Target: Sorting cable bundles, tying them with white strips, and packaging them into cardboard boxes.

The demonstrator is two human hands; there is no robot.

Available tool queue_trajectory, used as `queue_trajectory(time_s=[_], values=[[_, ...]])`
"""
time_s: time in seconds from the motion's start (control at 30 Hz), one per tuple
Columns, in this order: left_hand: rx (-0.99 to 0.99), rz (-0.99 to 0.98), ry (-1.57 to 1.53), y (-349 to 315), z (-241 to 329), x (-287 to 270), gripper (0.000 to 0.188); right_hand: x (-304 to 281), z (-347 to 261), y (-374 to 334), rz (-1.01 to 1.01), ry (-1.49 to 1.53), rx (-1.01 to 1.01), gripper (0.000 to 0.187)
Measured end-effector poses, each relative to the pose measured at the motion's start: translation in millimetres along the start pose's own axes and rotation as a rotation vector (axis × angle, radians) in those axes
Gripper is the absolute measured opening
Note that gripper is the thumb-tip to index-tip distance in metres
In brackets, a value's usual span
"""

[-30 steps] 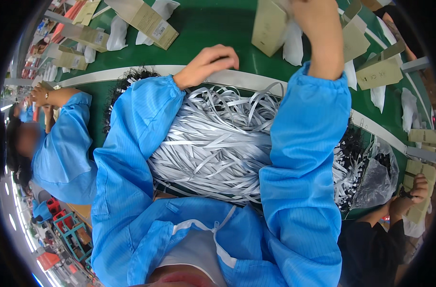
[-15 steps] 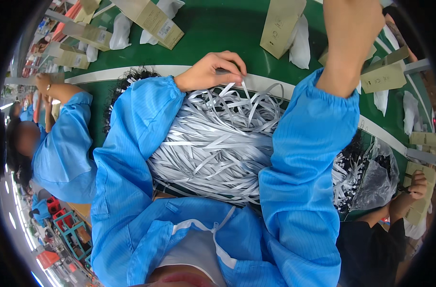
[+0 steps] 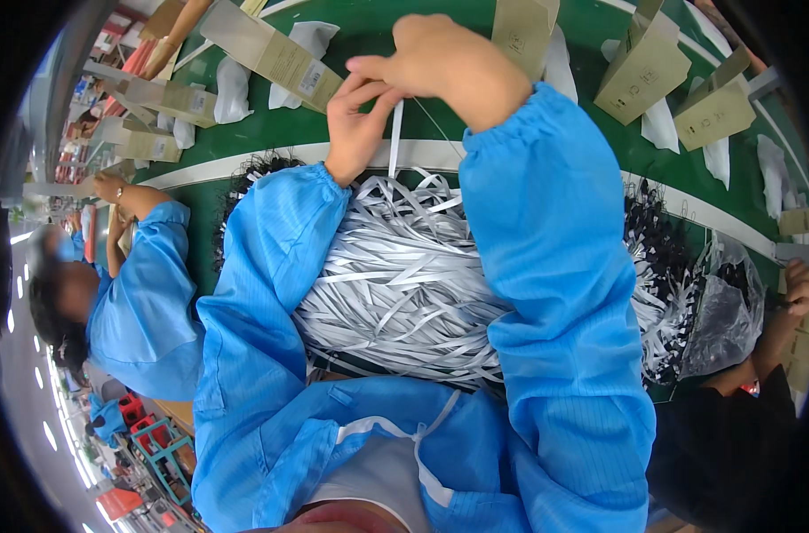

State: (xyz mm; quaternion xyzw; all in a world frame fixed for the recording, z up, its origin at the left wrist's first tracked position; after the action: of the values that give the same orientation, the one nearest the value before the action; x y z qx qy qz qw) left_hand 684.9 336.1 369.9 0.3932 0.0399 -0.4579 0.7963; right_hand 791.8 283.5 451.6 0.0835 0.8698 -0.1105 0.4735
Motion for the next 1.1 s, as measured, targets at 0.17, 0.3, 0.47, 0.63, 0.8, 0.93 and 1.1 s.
queue_trajectory(time_s=[0.17,0.3,0.47,0.63,0.8,0.93,1.1], values=[[-0.051,0.244,-0.058,-2,0,-21,0.007,55,18,23,-0.373,0.15,0.037,0.058],[-0.073,0.374,-0.05,-8,-9,-38,0.009,93,11,21,-0.588,0.639,-0.059,0.05],[-0.055,0.431,-0.165,-9,-6,-41,0.015,111,8,4,-0.971,0.878,-0.154,0.05],[-0.016,0.535,-0.252,-12,-6,-50,0.016,105,13,-15,-1.022,0.565,-0.217,0.044],[-0.086,0.522,-0.357,-13,-17,-44,0.017,39,49,-14,-0.553,0.928,-0.128,0.047],[-0.175,0.125,-0.437,-5,-20,-10,0.016,-27,29,-26,-0.16,0.712,-0.118,0.052],[-0.215,-0.352,-0.897,-1,16,32,0.048,-64,-27,-49,0.356,0.187,-0.074,0.037]])
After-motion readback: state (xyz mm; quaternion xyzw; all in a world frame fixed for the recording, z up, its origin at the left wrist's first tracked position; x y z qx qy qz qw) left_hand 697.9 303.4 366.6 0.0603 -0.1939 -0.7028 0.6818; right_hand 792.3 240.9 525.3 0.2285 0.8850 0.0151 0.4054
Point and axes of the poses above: each hand's wrist, its own y-axis towards the middle knuckle, its own x-axis out of the palm, z = x × y, the point moved 8 cm from there along y, towards the middle knuckle, and after that the axes turned 10 degrees about -z, right-handed, at the moved point
